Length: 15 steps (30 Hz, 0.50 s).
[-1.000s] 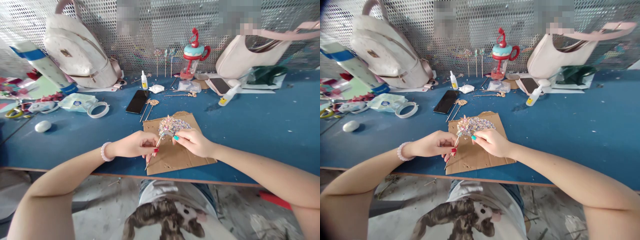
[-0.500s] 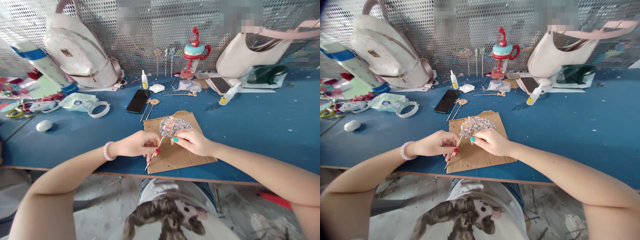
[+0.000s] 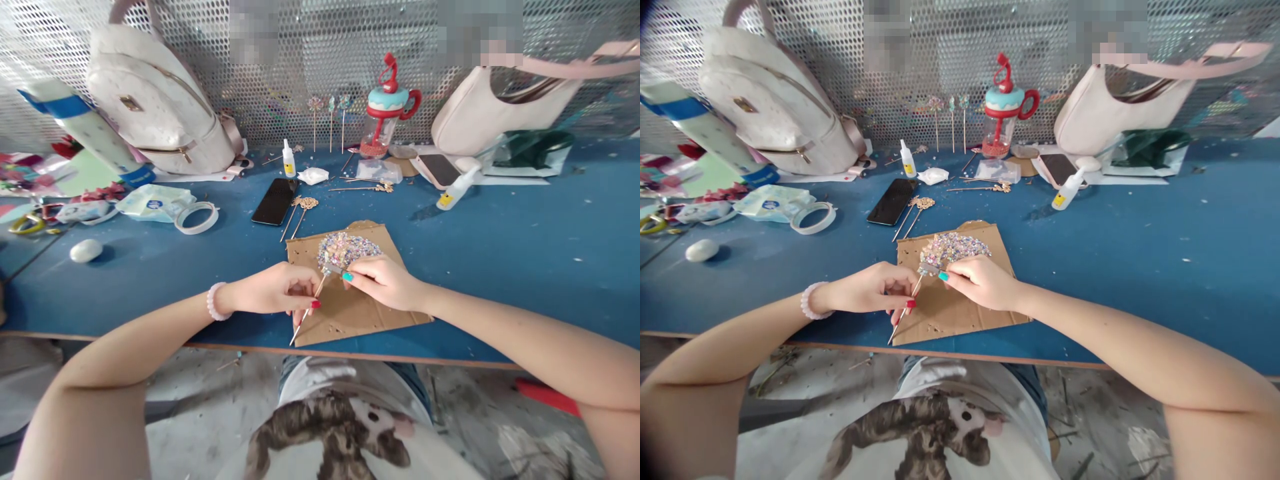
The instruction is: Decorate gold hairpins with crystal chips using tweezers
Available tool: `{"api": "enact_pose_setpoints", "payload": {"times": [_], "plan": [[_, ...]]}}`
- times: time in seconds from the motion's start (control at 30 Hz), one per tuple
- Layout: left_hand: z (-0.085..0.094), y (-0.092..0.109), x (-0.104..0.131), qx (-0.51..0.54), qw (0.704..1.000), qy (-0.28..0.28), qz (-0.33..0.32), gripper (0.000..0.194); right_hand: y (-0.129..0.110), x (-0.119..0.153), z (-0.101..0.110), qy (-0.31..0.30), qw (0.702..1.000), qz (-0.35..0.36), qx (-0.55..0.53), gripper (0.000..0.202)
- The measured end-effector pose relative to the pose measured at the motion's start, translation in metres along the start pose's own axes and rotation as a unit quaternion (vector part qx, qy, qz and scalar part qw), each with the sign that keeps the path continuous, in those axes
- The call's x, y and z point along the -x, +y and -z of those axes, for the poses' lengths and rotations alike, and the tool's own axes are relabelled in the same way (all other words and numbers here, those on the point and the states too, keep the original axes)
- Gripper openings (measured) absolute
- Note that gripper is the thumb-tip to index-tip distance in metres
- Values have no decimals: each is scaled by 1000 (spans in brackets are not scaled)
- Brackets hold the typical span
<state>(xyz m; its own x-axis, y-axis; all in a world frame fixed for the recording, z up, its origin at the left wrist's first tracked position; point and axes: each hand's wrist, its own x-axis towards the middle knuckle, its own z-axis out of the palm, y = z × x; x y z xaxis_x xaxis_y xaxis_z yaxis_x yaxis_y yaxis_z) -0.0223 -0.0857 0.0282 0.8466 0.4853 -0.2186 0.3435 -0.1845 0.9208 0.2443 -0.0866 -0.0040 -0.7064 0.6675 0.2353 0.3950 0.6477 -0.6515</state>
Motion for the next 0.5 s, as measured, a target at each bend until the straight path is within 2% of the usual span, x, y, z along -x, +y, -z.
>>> {"api": "enact_pose_setpoints", "payload": {"times": [0.2, 0.5], "plan": [[0, 1, -1, 11, 1000, -10, 5, 30, -1, -1, -1, -13, 999, 43, 6, 47], [-2, -1, -2, 41, 999, -33, 5, 28, -2, -3, 0, -11, 998, 60, 19, 47]]}}
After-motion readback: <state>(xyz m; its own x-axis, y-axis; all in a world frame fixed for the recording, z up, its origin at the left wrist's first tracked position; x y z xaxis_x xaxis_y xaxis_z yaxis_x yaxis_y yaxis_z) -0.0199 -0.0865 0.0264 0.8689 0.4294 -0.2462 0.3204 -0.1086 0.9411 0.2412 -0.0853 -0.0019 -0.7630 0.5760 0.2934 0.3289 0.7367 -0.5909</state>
